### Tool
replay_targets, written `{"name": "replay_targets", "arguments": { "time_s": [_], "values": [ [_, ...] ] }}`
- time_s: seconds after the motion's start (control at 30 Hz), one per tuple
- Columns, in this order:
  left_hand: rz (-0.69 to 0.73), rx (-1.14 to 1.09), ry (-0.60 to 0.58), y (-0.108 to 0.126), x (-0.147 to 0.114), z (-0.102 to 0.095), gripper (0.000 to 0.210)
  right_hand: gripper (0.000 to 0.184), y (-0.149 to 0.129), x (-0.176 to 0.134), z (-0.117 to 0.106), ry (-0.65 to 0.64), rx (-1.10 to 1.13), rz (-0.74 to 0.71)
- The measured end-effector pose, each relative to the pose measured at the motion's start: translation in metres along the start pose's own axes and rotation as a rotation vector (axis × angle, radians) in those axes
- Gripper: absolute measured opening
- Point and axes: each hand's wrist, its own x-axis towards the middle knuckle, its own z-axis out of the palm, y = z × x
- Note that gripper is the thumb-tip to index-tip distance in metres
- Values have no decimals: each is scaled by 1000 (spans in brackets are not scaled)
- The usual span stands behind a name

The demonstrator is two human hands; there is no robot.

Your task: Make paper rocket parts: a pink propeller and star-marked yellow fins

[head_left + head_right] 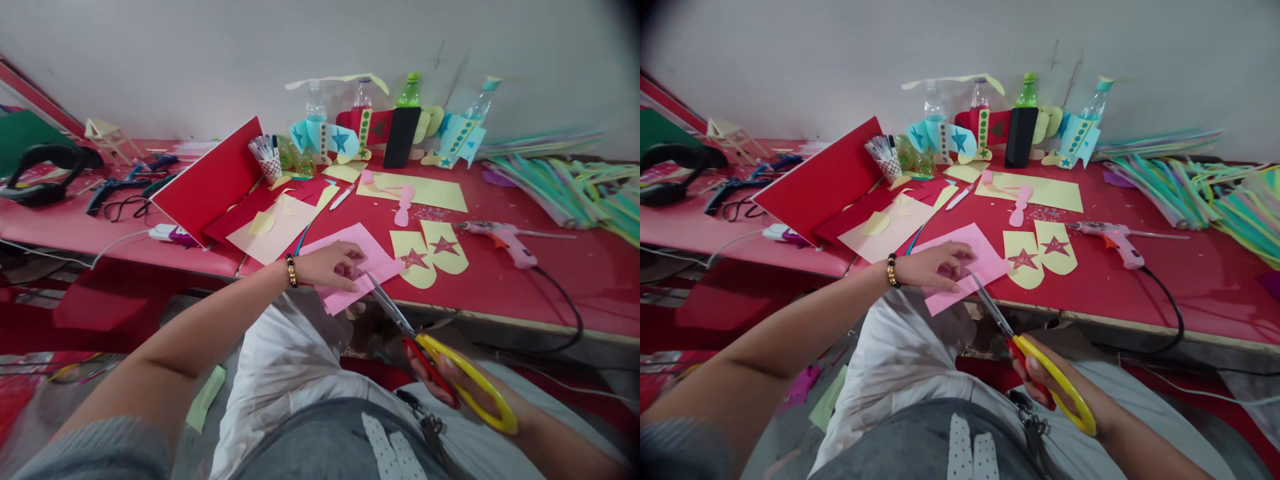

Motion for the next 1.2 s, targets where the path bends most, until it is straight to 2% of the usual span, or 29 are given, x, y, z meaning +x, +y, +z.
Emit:
{"name": "replay_targets", "arguments": {
  "time_s": [0.17, 0.27, 0.63, 1.2],
  "values": [
    [-100, 58, -124, -1, 4, 1, 23, 43, 4, 5, 3, -36, -38, 33],
    [-132, 50, -157, -3, 7, 1, 19, 43, 5, 6, 3, -25, -50, 18],
    [-133, 64, -183, -4, 7, 0, 18, 48, 6, 10, 6, -25, -81, -3],
    [-141, 80, -192, -2, 8, -1, 20, 60, -24, 15, 25, -50, -277, 15]
  ]
}}
